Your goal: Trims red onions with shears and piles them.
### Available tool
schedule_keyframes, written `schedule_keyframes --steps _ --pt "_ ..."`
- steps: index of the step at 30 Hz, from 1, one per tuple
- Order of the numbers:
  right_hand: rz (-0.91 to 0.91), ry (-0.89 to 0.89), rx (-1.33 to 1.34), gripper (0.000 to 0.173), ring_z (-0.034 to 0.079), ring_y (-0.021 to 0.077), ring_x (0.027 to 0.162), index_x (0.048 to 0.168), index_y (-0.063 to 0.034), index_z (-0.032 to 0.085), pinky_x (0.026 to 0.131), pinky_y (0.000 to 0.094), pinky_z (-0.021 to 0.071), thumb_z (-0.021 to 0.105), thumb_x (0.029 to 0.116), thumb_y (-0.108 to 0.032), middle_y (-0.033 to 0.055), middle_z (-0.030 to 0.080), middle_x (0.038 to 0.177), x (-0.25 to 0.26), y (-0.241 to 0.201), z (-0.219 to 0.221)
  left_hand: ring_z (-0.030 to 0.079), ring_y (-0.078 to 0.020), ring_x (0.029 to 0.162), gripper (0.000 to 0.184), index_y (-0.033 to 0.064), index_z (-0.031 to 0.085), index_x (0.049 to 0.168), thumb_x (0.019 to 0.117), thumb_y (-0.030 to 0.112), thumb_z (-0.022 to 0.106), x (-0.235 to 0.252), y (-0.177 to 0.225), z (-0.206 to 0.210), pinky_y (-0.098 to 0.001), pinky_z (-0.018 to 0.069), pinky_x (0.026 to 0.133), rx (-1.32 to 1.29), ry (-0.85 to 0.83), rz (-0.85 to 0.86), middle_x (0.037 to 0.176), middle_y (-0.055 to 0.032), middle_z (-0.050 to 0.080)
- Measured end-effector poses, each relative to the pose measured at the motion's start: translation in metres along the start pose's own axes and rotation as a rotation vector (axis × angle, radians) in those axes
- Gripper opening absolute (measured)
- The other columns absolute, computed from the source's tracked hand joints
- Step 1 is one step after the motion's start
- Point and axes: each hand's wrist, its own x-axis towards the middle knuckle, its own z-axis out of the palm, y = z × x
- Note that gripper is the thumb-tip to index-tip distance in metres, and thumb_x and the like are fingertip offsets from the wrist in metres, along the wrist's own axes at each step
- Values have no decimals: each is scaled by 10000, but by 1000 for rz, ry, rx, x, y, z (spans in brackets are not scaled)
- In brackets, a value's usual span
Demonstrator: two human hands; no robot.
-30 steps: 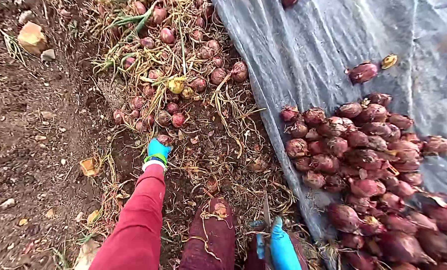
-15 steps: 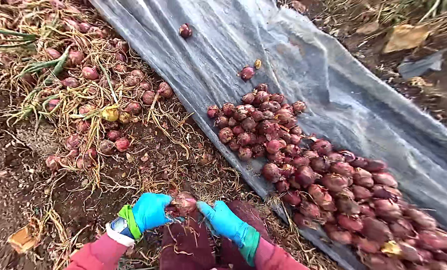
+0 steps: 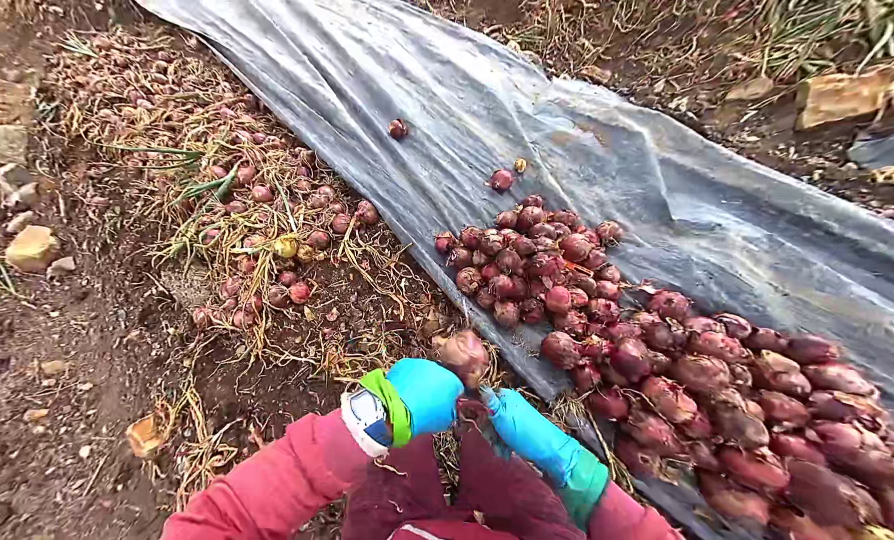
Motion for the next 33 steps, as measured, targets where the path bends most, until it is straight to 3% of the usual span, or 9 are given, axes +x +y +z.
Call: schedule_keyframes --steps 3,7,12,17,22,25,29,31,33 --pt "-114 292 230 861 606 172 476 974 -110 661 434 362 551 211 932 -843 41 639 645 1 8 -4 702 -324 1097 271 206 708 1252 1011 257 594 22 -10 -13 -639 550 879 -118 21 8 1175 -84 739" --pt "-114 637 704 841 534 155 391 994 -147 627 362 358 496 12 1000 -720 11 553 529 46 47 -24 694 -328 1145 334 257 692 1322 1022 341 571 72 -169 -18 -651 533 953 -409 348 -517 1214 -98 738" --pt "337 467 466 750 583 210 444 1144 -11 628 437 419 544 27 1094 -457 71 612 599 67 40 16 674 -401 1171 343 234 706 1290 958 238 619 115 -390 -2 -697 519 946 -334 547 -960 1228 -155 726" --pt "428 324 403 845 601 197 453 1053 -24 682 455 397 560 80 1056 -616 78 627 585 83 43 55 624 -402 1247 358 240 737 1237 895 153 673 155 -477 20 -667 500 1002 -164 264 -807 1248 -134 720" --pt "499 196 348 879 593 215 465 1065 -57 711 468 414 555 74 1035 -662 91 618 592 110 35 63 612 -411 1257 767 156 638 1398 693 256 922 133 -480 60 -652 506 1020 -219 -18 -631 1330 -203 656" --pt "495 173 381 927 604 273 470 1075 -77 718 477 482 569 111 983 -771 143 627 616 121 68 67 612 -388 1266 877 190 569 1461 676 348 927 101 -444 88 -650 527 1005 -398 89 -783 1401 -183 612" --pt "436 104 417 868 608 252 473 1108 -57 685 466 442 576 154 1006 -736 115 608 614 142 33 80 721 -278 1052 805 96 619 1353 720 505 902 59 -330 77 -544 592 944 -1038 430 -753 1156 -140 732" --pt "321 -2 405 784 607 208 492 1080 -63 703 482 387 570 370 962 -763 69 614 625 145 1 86 750 -195 856 677 107 679 1253 788 574 833 42 -256 71 -454 643 802 -1217 467 -568 988 -76 764" --pt "157 -15 447 719 607 188 478 889 -77 678 471 364 562 599 838 -789 46 614 606 143 -25 87 747 -138 884 708 100 684 1228 761 609 838 30 -199 61 -396 640 844 -1215 364 -380 985 -40 765"
